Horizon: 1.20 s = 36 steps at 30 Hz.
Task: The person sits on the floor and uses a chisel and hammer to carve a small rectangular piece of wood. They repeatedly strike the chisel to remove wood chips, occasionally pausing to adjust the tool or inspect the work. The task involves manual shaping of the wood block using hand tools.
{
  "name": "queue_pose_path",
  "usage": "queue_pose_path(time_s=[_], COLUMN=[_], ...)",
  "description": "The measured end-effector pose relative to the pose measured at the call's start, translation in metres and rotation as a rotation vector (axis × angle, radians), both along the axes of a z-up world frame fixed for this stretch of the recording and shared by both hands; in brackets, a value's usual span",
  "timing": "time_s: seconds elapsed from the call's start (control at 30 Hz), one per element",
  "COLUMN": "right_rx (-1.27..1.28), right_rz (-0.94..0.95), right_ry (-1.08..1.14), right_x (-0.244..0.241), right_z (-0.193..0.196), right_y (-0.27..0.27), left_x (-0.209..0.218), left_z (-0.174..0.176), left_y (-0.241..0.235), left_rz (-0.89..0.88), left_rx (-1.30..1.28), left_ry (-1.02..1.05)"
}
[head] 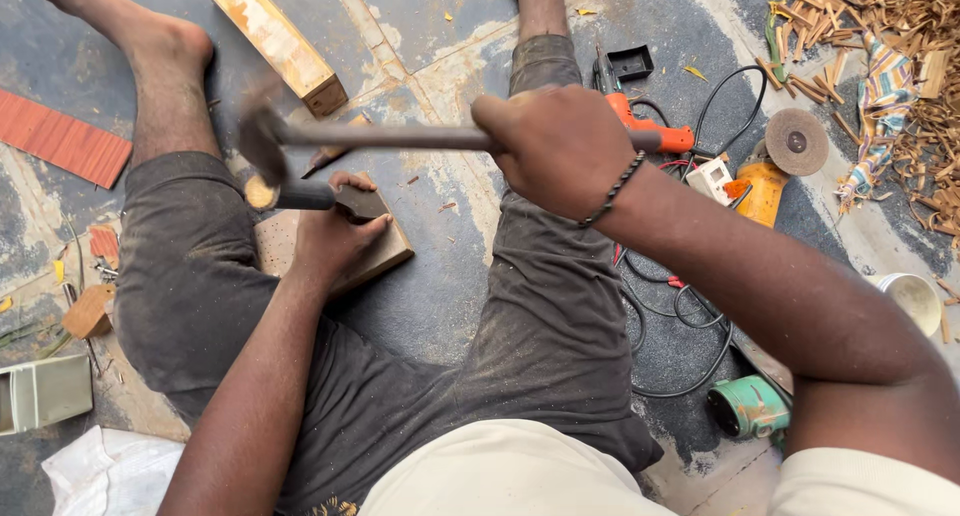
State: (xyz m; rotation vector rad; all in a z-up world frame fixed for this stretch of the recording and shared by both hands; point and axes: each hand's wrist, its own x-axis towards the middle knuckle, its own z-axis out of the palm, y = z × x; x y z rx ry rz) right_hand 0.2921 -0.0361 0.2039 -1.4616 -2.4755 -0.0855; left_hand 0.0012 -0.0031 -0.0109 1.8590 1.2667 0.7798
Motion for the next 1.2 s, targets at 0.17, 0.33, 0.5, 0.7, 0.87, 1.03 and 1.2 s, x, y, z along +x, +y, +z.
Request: queue_pose_path(time_s=[0.17,0.33,0.5,0.7,0.87,1.03,1.2], right_rx=[-0.075,-0.171,-0.169,-0.213,0.084,-0.139,-0.08], right_rz=[0.035,0.049,0.106,0.132,0.082,-0.031,0.058], right_ry=[0.522,0.676,0.677,0.94,0.254,-0.124,0.408], right_x=[-0.001,-0.013,-0.02,-0.021,-0.018,-0.014,-0.017], right_z=[0.037,0.053,0.06,0.071,0.03,0.008,0.049], right_y=[-0.009,-0.015,-0.012,-0.008,0.009,0.012,-0.008], left_x=[-0.001,-0.004,-0.001,0.0,-0.003,-0.002,-0.002], left_z=[0.006,0.012,0.015,0.018,0.003,0.003,0.009], left_y=[0.003,-0.002,-0.002,-0.001,-0.002,-0.002,-0.006], left_rz=[-0.006,0.004,-0.001,-0.012,-0.029,-0.031,0.008], left_rx=[-0.038,-0.052,-0.017,-0.09,0.046,0.036,-0.073], left_ry=[0.033,0.089,0.064,0.103,0.045,0.0,0.057])
